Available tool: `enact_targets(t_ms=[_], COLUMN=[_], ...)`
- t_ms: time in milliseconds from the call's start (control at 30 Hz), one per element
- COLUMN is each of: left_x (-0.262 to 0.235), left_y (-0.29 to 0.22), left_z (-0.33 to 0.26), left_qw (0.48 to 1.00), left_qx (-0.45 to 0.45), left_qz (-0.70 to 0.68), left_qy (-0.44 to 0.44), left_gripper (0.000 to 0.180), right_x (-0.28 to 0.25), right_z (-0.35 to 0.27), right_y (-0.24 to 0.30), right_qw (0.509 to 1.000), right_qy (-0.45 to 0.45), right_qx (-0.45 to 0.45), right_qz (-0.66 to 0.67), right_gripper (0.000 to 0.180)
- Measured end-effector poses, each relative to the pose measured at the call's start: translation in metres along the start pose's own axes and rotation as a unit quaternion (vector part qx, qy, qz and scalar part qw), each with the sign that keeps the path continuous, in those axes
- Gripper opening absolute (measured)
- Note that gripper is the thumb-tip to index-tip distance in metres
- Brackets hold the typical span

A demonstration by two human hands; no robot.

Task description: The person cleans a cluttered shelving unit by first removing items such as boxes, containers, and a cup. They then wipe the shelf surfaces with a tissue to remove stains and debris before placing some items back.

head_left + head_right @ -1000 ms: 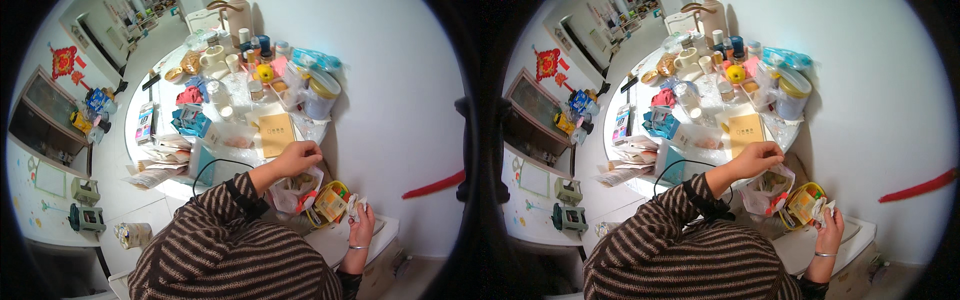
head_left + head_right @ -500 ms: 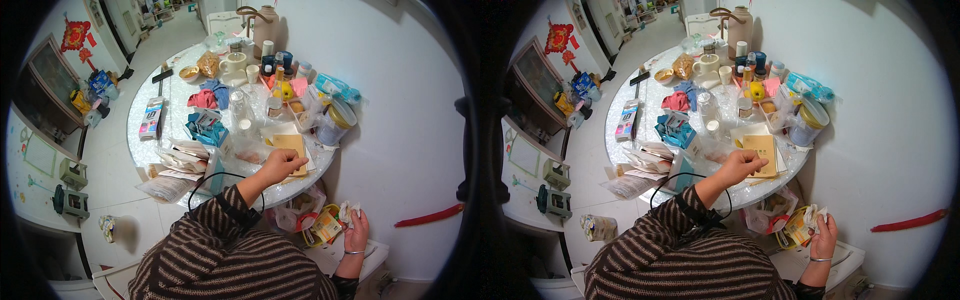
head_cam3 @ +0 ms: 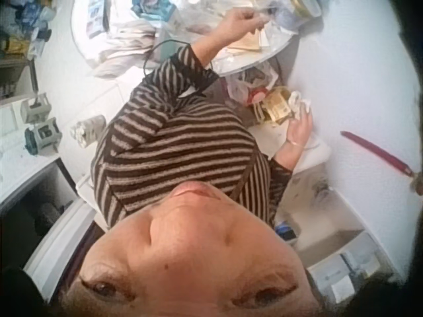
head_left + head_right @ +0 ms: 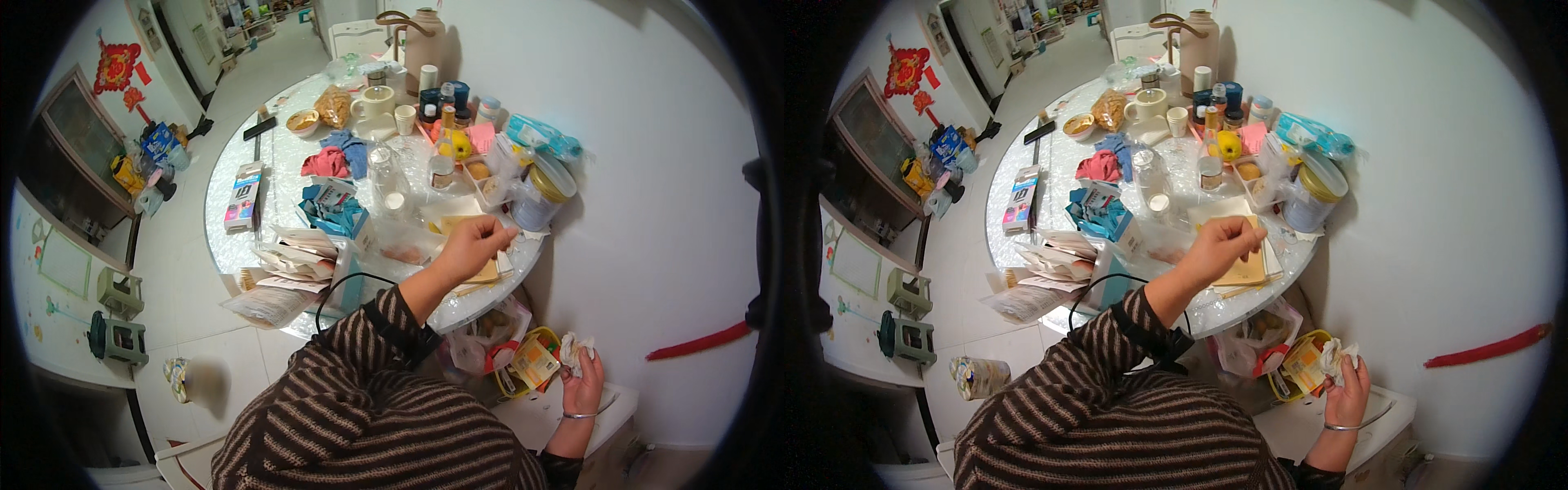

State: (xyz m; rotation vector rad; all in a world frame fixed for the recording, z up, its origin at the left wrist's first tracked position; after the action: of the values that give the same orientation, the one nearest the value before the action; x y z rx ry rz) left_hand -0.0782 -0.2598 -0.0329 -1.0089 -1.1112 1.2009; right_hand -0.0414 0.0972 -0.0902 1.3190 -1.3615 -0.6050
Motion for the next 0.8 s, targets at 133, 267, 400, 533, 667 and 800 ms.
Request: enact_targets(t_ms=[133,267,400,533,667,800], left_x=[-0.01,-0.008,0.035,0.111,0.2,0.294], left_y=[-0.03,-0.03,-0.019,-0.016,-0.009,-0.015], left_z=[0.022,0.025,0.065,0.068,0.077,0.06], left_qw=[0.992,0.985,0.996,0.983,0.968,0.922], left_qx=[0.095,0.137,0.073,0.092,0.061,0.059], left_qz=[-0.041,-0.042,-0.042,-0.106,-0.1,-0.12], left_qy=[-0.068,-0.099,0.001,0.122,0.221,0.364], left_gripper=[0.021,0.013,0.011,0.015,0.022,0.03], right_x=[-0.01,-0.033,-0.064,-0.083,-0.118,-0.148], right_z=[-0.015,-0.036,-0.049,-0.082,-0.146,-0.219], right_y=[0.008,0.016,0.017,0.023,0.024,0.011], right_qw=[1.0,0.995,0.992,0.985,0.959,0.924], right_qy=[0.002,-0.042,-0.106,-0.114,-0.207,-0.305], right_qx=[-0.025,-0.068,-0.055,-0.109,-0.163,-0.194], right_qz=[0.009,0.056,0.042,0.067,0.107,0.128], right_gripper=[0.022,0.026,0.034,0.024,0.02,0.021])
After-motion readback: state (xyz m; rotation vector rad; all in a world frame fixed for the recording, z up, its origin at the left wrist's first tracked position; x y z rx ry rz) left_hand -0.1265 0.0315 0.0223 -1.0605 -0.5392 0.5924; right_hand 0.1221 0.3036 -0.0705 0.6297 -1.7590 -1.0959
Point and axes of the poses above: each hand's wrist, its own z-axis towards the middle knuckle, its own x-axis out of the palm, y = z × x, the point moved 9 cm from there along z, towards the middle knuckle, and after that the axes turned 13 degrees about y, right-handed, at the moved point
